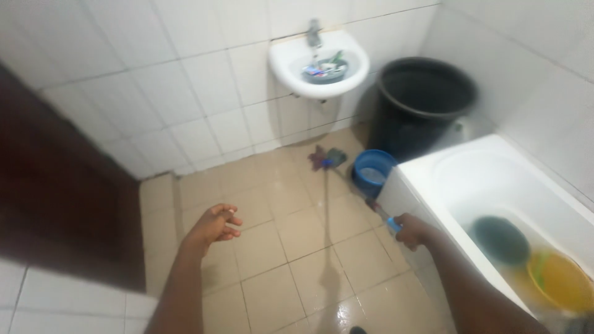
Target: Mopping the tiled bathroom floor using a mop.
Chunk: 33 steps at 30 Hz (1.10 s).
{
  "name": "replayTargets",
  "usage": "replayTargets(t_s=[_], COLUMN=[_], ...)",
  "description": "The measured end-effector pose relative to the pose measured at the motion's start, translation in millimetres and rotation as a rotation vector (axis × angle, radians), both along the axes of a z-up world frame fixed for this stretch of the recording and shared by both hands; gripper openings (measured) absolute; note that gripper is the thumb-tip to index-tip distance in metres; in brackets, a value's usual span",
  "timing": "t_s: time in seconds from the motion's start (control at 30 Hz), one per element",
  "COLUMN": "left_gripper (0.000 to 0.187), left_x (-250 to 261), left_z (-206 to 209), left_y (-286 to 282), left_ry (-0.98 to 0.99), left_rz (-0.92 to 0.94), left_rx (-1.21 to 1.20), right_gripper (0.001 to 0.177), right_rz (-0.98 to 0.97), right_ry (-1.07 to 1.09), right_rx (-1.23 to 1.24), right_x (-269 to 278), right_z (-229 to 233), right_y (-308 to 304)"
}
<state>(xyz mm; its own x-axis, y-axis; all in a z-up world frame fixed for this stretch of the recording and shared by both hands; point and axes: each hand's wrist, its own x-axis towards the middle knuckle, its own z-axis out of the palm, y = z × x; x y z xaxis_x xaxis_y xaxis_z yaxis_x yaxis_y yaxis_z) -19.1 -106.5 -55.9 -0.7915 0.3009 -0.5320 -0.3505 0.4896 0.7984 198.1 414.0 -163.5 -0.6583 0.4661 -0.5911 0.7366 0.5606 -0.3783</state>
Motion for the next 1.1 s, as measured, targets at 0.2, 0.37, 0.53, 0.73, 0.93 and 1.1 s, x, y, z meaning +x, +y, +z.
replayTargets(t_s=[0.2, 0.37, 0.53, 0.73, 0.93, 1.1], left_gripper=[0.038, 0.038, 0.036, 0.035, 0.035, 0.038], left_x=[25, 35, 28, 21, 13, -12], left_z=[-8, -9, -37, -78, -100, -83], left_y=[-31, -72, -125, -165, -173, -178], left_ry=[-0.015, -0.033, -0.049, -0.084, -0.134, -0.132], left_rz=[-0.151, -0.182, -0.138, -0.065, -0.028, 0.028], left_rx=[0.033, 0.035, 0.076, 0.058, 0.020, -0.052], right_gripper=[0.059, 0.072, 0.062, 0.047, 0.037, 0.034], right_rz=[0.095, 0.075, -0.219, -0.109, -0.088, 0.070], right_ry=[-0.036, -0.228, -0.122, -0.112, -0.126, -0.050], right_rx=[-0.094, -0.024, -0.035, 0.266, 0.276, 0.478], right_x=[121, 215, 307, 255, 118, -9], right_z=[41, 103, 71, 100, 107, 100], right_y=[-75, -72, 38, -4, -85, -130])
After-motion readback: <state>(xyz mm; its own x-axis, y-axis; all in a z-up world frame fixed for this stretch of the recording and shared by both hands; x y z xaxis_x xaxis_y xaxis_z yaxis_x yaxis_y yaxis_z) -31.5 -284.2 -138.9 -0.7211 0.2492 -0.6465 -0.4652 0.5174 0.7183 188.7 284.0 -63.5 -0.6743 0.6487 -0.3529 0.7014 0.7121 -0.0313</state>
